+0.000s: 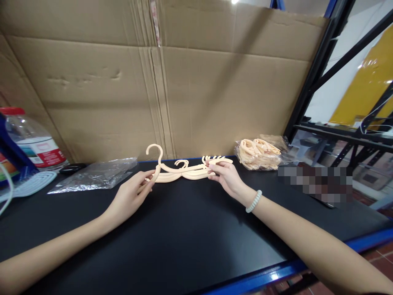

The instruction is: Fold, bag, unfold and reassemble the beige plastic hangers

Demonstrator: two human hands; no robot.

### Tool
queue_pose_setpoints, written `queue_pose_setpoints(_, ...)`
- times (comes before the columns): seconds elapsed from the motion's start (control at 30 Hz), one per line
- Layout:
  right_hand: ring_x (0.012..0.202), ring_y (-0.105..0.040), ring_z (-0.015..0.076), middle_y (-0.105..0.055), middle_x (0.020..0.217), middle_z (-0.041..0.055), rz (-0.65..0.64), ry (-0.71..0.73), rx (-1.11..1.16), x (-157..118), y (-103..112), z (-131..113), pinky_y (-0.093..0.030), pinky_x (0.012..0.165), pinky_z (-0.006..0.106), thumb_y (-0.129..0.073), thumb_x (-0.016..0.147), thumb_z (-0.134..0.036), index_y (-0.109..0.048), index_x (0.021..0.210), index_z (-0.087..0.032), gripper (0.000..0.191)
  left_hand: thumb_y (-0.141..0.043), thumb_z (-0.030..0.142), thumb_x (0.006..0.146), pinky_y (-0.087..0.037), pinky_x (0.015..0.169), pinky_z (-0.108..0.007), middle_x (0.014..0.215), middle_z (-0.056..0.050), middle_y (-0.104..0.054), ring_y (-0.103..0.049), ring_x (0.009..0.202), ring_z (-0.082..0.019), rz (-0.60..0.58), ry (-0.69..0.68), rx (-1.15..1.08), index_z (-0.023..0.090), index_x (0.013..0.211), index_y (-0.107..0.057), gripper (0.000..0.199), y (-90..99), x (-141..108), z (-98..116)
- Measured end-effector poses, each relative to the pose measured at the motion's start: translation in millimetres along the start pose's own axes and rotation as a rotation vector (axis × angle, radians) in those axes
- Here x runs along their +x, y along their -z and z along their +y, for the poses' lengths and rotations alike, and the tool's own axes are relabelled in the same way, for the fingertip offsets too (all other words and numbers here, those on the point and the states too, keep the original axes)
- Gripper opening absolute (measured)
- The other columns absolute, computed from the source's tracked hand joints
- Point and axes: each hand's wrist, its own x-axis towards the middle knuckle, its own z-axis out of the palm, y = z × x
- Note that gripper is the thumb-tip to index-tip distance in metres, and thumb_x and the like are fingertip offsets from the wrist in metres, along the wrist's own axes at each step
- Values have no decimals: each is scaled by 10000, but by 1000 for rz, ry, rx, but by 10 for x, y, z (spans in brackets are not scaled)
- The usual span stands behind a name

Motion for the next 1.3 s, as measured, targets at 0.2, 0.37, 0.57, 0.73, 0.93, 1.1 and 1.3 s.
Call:
queue_pose_setpoints(0.2,627,-566,79,-621,679,-24,-53,-37,-124,159,325,-216,-492,593,202,-777,657,-292,-693,792,-180,194,-414,287,927,-527,766,-335,972,-67,-610,-619,862,-198,-29,-6,-9,190,1136,-554,269,7,-2,31)
queue_pose_setpoints(0.37,660,-603,120,-674,720,22,-354,-217,-697,164,532,-491,-475,608,240,-786,620,-313,-655,754,-157,243,-391,227,937,-501,874,-361,1111,-80,-626,-601,1012,-212,-140,-135,-3,207,1158,-560,279,9,-6,70)
queue_pose_setpoints(0.57,565,-541,114,-651,661,21,-624,-259,-1191,163,661,-673,-400,537,240,-695,698,-367,-671,775,-142,239,-430,186,917,-499,829,-353,1016,-74,-667,-609,947,-210,-269,-271,75,184,1091,-586,234,9,-49,123)
queue_pose_setpoints(0.73,619,-574,155,-647,666,30,-609,-165,-1399,159,632,-651,-426,574,263,-624,756,-357,-671,740,-151,212,-445,145,887,-503,755,-321,947,-64,-653,-607,876,-195,-330,-264,77,182,1013,-597,201,20,-80,175)
queue_pose_setpoints(0.93,1040,-596,258,-658,1107,123,-392,428,-1457,4,205,-297,-454,927,408,-521,876,-397,-646,1059,-153,330,-467,191,885,-491,857,-365,1044,-85,-641,-587,990,-221,-316,-271,119,179,1074,-579,220,41,-62,207)
queue_pose_setpoints(1.1,1392,-272,327,-335,1486,202,-498,415,-1626,-199,-53,-67,-249,1130,480,-382,894,-618,-358,1426,-62,770,-412,334,939,-336,1086,-450,1417,-132,-466,-394,1322,-266,-383,-244,260,148,1334,-450,438,48,-52,205)
queue_pose_setpoints(1.3,1429,-165,306,-218,1528,203,-559,326,-1638,-222,-96,25,-179,1161,469,-271,918,-631,-232,1477,-39,815,-328,485,944,-275,1106,-503,1495,-137,-365,-305,1387,-299,-473,-143,400,146,1427,-360,590,25,-52,138)
